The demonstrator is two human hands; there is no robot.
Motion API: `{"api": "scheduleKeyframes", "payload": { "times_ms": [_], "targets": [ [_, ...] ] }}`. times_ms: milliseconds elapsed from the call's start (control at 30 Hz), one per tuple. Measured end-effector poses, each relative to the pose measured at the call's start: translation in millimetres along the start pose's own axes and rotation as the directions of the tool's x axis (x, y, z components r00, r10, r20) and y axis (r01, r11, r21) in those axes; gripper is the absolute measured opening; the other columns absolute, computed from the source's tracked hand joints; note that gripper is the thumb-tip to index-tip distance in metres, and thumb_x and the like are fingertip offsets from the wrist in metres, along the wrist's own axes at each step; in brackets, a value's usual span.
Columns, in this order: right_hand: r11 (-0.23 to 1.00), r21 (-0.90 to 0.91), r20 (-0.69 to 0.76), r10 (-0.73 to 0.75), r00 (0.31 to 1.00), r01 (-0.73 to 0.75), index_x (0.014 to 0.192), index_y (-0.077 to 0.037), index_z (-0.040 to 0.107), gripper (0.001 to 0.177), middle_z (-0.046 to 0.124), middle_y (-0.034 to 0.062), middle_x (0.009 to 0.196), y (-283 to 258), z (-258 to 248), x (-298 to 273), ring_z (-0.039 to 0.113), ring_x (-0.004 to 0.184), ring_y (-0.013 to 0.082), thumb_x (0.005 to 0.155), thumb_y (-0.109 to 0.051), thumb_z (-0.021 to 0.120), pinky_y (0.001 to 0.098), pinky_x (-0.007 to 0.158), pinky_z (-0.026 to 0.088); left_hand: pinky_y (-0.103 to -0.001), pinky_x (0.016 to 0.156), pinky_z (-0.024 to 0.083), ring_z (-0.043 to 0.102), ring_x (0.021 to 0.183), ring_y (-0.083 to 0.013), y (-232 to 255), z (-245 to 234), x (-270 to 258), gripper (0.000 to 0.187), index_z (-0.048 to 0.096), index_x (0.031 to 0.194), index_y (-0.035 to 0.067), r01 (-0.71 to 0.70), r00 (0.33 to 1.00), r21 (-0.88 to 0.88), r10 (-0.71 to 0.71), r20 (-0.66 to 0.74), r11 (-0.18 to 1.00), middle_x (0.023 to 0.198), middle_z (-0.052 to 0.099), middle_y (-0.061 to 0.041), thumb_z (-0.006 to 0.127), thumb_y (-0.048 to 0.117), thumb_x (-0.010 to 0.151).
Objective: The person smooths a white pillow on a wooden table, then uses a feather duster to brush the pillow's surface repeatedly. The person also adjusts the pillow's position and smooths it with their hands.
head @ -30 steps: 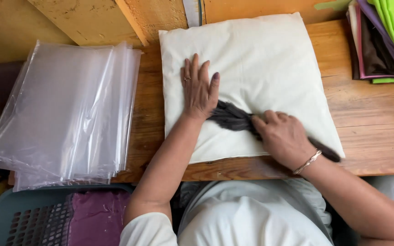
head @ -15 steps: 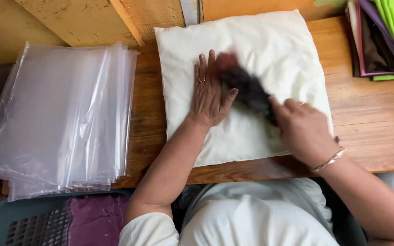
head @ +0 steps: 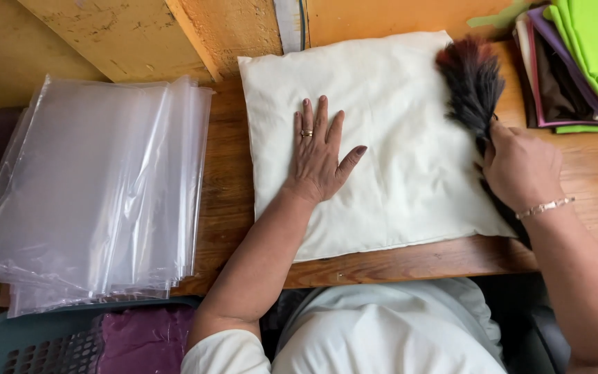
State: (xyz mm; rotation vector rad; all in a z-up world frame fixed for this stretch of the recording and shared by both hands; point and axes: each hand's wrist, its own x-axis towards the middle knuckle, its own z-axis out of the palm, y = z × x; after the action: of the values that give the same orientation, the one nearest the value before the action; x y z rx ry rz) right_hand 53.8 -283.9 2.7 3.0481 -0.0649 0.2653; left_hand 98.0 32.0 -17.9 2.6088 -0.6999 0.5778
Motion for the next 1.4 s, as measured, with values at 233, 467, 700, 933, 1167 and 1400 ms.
{"api": "scheduleKeyframes", "payload": {
  "times_ms": [233,467,700,933,1167,1400],
  "targets": [
    [0.943,0.007,-0.122,-0.331,0.936,0.334,0.125,-0.021,0.059,0.045,0.062,0.0056,0.076,-84.9,-16.1,-41.9,0.066,0.065,0.0333,0.081,-0.024,0.048,0.0467,0.054,0.052,-0.055,0.116,0.0,0.002,0.141,-0.0475,3.8,-1.7,2.1,0.095,0.018,0.147,0.003,0.102,0.961,0.033,-0.107,0.255,0.994,0.153,0.013,-0.024,0.045,0.066,0.081],
    [0.995,-0.093,0.059,-0.038,0.997,0.044,0.111,-0.014,0.056,0.028,0.068,0.013,0.08,-0.8,31.0,19.6,0.066,0.066,0.0408,0.086,-0.017,0.044,0.0484,0.05,0.049,-0.056,0.114,0.006,0.011,0.139,-0.0476,6.9,-2.2,-3.8,0.089,0.036,0.14,0.001,-0.036,0.991,0.13,0.019,0.132,0.991,0.149,0.022,-0.026,0.042,0.069,0.083],
    [0.997,0.042,-0.047,0.073,0.996,-0.071,0.098,-0.01,0.053,0.018,0.066,0.0188,0.077,-0.1,-7.6,7.9,0.063,0.071,0.0441,0.094,-0.027,0.053,0.0516,0.057,0.047,-0.065,0.111,0.013,0.015,0.139,-0.0483,15.2,-7.6,-3.8,0.071,0.048,0.133,0.007,-0.12,0.991,0.012,0.119,0.069,0.993,0.151,0.022,-0.017,0.046,0.061,0.087],
    [0.894,0.037,-0.158,-0.437,0.886,0.447,0.126,-0.011,0.056,0.044,0.059,0.0035,0.07,-79.0,-7.7,-33.4,0.059,0.053,0.0308,0.083,-0.016,0.054,0.0419,0.039,0.042,-0.059,0.112,0.003,0.038,0.13,-0.0351,22.3,-8.0,-1.0,0.068,0.048,0.134,0.02,-0.18,0.941,-0.045,0.186,0.281,0.983,0.131,0.054,-0.009,0.038,0.063,0.083],
    [0.999,-0.014,0.109,-0.035,0.993,0.037,0.105,-0.012,0.056,0.023,0.067,0.0189,0.077,-11.7,12.5,33.7,0.063,0.07,0.0445,0.086,-0.019,0.044,0.0512,0.056,0.047,-0.059,0.111,0.005,0.019,0.139,-0.0393,24.2,-9.4,-1.8,0.074,0.038,0.14,0.013,-0.167,0.93,0.039,0.144,0.339,0.985,0.15,0.029,-0.005,0.033,0.065,0.087],
    [0.951,0.137,-0.039,-0.276,0.96,0.278,0.108,-0.009,0.059,0.028,0.063,0.0136,0.067,-97.7,-56.7,-13.1,0.066,0.065,0.0376,0.085,-0.022,0.049,0.0506,0.056,0.051,-0.06,0.114,0.004,0.022,0.139,-0.039,29.4,-19.1,1.6,0.077,0.038,0.142,0.015,-0.088,0.898,-0.018,0.087,0.431,0.996,0.15,0.033,-0.009,0.031,0.067,0.087]
  ]
}}
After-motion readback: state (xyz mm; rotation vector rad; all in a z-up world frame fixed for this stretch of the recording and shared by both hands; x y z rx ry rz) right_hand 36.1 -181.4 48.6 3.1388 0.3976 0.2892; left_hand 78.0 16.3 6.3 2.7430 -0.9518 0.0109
